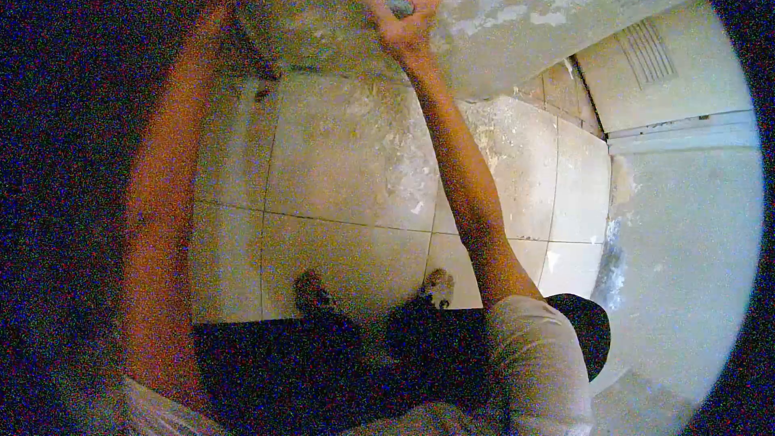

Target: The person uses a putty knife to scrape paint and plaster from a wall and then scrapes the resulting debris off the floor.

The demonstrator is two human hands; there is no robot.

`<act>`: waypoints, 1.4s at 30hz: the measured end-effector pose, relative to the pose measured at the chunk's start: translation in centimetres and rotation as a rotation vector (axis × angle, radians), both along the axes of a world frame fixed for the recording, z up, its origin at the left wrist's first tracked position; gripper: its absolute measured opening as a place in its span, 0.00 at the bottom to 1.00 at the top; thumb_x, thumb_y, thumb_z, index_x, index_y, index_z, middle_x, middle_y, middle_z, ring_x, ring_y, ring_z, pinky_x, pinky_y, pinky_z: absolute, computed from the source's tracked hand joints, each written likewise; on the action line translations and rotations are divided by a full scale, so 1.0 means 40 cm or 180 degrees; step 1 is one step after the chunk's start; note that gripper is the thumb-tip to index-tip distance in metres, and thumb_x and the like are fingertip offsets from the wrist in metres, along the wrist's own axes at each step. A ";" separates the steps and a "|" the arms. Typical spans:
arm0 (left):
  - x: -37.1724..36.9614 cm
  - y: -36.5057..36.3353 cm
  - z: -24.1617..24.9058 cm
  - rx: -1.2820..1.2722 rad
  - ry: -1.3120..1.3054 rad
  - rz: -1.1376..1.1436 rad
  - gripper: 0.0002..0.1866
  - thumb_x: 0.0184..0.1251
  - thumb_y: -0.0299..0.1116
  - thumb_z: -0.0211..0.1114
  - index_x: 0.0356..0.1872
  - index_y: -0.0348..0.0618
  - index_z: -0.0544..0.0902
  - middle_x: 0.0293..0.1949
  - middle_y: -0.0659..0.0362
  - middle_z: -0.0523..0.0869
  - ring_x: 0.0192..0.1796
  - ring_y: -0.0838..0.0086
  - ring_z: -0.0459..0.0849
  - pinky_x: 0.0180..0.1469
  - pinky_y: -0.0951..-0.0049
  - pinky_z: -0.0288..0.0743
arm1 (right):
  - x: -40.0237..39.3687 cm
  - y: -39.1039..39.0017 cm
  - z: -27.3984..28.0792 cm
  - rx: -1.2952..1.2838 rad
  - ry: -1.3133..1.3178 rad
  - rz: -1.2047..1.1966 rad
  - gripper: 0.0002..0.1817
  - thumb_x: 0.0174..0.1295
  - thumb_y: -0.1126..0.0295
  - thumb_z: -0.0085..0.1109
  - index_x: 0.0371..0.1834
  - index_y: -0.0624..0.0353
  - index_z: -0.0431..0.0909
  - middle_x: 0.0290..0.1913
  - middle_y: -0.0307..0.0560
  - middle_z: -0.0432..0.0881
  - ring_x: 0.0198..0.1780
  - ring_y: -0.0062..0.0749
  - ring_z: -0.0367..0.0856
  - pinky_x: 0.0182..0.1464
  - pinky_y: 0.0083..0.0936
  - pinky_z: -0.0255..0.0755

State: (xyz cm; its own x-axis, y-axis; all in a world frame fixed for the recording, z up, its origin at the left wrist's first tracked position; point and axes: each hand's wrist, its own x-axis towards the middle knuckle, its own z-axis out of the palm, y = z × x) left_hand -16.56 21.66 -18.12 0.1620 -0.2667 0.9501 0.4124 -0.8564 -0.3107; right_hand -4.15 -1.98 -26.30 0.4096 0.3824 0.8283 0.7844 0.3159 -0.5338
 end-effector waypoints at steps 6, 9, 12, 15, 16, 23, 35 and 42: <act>-0.014 -0.005 -0.008 -0.0226 0.0237 0.0265 0.43 0.63 0.45 0.56 0.81 0.46 0.58 0.80 0.42 0.57 0.80 0.44 0.55 0.77 0.37 0.45 | 0.009 -0.012 -0.010 0.0793 -0.0057 -0.0021 0.12 0.63 0.68 0.70 0.23 0.62 0.86 0.21 0.38 0.84 0.23 0.22 0.79 0.27 0.23 0.71; -0.008 -0.002 -0.002 -0.0263 0.0257 0.0349 0.43 0.64 0.46 0.56 0.82 0.46 0.57 0.80 0.42 0.56 0.80 0.43 0.54 0.77 0.36 0.44 | 0.022 0.054 -0.081 0.0128 -0.0173 -0.0401 0.10 0.62 0.69 0.69 0.26 0.62 0.88 0.21 0.40 0.86 0.21 0.23 0.80 0.26 0.22 0.73; -0.022 -0.012 -0.003 -0.0178 0.0301 0.0235 0.43 0.65 0.45 0.55 0.82 0.45 0.57 0.80 0.42 0.55 0.80 0.43 0.55 0.77 0.36 0.44 | -0.092 0.049 -0.005 0.0466 -0.0384 0.0792 0.10 0.62 0.70 0.69 0.25 0.61 0.87 0.18 0.42 0.83 0.15 0.27 0.77 0.22 0.26 0.72; -0.014 -0.018 0.000 -0.0108 0.0280 0.0137 0.42 0.66 0.45 0.54 0.82 0.45 0.56 0.80 0.41 0.55 0.80 0.42 0.55 0.77 0.36 0.44 | -0.166 0.062 0.054 0.0419 -0.1037 0.1361 0.10 0.61 0.70 0.69 0.23 0.59 0.85 0.17 0.45 0.81 0.15 0.35 0.77 0.22 0.31 0.72; -0.012 -0.017 0.000 -0.0070 0.0214 0.0155 0.42 0.67 0.45 0.54 0.82 0.45 0.56 0.80 0.41 0.55 0.79 0.42 0.55 0.77 0.36 0.44 | -0.184 0.072 0.064 0.0039 -0.1409 0.1729 0.10 0.61 0.71 0.69 0.22 0.57 0.83 0.18 0.45 0.82 0.17 0.40 0.79 0.23 0.34 0.73; -0.009 -0.017 -0.001 -0.0111 0.0218 0.0197 0.41 0.68 0.41 0.56 0.82 0.43 0.56 0.80 0.40 0.56 0.79 0.43 0.55 0.77 0.37 0.45 | -0.273 0.145 -0.085 -0.1228 -0.1646 0.2661 0.06 0.56 0.63 0.66 0.34 0.50 0.83 0.28 0.46 0.86 0.31 0.47 0.85 0.33 0.45 0.77; -0.006 0.006 -0.002 0.0198 0.0231 0.0327 0.39 0.69 0.38 0.53 0.81 0.38 0.58 0.80 0.40 0.55 0.79 0.44 0.55 0.77 0.40 0.46 | -0.332 0.225 -0.103 -0.1774 -0.2401 0.2428 0.15 0.54 0.56 0.67 0.40 0.52 0.84 0.30 0.56 0.86 0.34 0.59 0.85 0.38 0.54 0.79; 0.001 0.002 -0.005 0.0283 0.0177 0.0379 0.39 0.68 0.37 0.54 0.81 0.37 0.58 0.80 0.40 0.55 0.78 0.43 0.56 0.76 0.40 0.48 | -0.231 0.276 -0.183 -0.1834 -0.2125 0.2181 0.16 0.57 0.55 0.66 0.42 0.52 0.82 0.31 0.54 0.86 0.36 0.57 0.85 0.40 0.54 0.79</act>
State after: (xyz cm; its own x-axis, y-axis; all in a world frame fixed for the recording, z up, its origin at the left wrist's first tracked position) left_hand -16.50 21.75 -18.33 0.2492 -0.3251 0.9123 0.4895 -0.7705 -0.4083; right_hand -13.41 9.06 -33.62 -0.4958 0.7547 0.4296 0.7235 0.6326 -0.2764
